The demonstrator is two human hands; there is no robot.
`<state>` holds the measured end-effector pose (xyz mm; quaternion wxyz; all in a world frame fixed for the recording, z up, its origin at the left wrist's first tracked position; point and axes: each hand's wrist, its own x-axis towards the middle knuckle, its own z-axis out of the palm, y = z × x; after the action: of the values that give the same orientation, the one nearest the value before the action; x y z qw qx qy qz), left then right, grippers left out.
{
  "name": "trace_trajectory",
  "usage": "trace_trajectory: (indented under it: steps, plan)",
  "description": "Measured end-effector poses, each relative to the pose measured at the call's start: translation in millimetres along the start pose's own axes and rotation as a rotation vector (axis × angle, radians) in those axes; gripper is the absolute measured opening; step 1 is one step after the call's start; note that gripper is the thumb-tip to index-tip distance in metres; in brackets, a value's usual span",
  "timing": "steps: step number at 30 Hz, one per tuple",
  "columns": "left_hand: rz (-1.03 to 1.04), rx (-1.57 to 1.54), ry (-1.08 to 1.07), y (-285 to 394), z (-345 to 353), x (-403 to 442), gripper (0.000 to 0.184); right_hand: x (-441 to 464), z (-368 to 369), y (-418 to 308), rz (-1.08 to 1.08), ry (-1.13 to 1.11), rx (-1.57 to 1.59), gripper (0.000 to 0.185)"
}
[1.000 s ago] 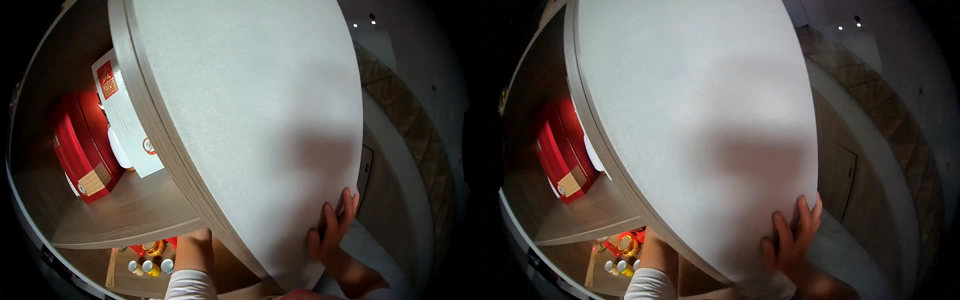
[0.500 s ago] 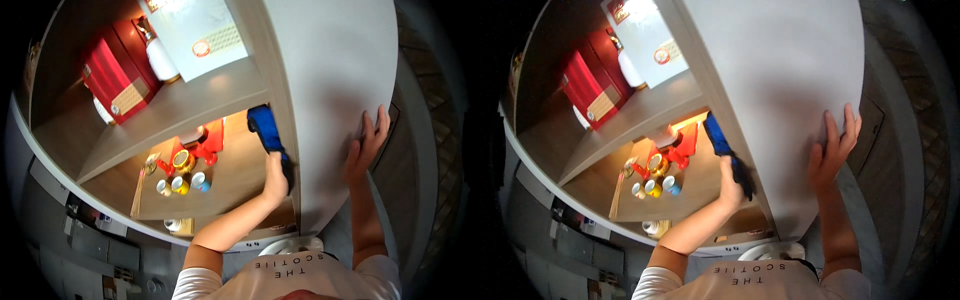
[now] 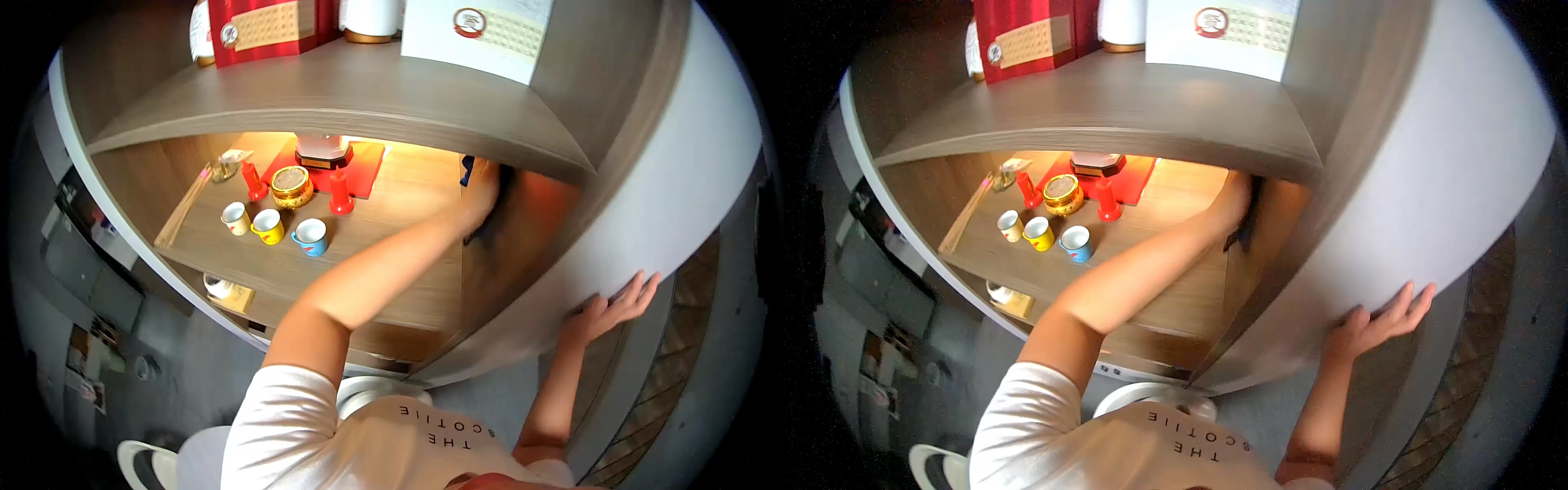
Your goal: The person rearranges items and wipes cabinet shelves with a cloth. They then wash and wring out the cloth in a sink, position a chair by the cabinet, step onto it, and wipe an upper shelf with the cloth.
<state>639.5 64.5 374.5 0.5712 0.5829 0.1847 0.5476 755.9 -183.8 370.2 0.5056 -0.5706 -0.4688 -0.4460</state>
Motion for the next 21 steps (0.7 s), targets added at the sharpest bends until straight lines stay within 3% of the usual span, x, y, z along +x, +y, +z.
trace_trajectory:
  steps: [4,10,16,21]
  plan:
    - [-0.035,0.189,0.03,-49.5,-28.3,83.8,0.06,-1.6,8.4,4.4,-0.002,0.087,0.041,0.056]
    - [-0.153,0.377,0.1,-99.8,-71.5,147.3,0.06,-5.1,7.6,5.6,0.048,0.086,-0.028,0.069]
    - [-0.216,0.41,0.115,-125.0,-85.5,161.7,0.059,-4.7,4.7,3.0,0.075,0.065,-0.078,0.074]
    - [-0.216,0.301,0.037,-118.3,-70.3,126.5,0.059,-6.0,5.5,4.9,0.08,0.063,-0.041,0.069]
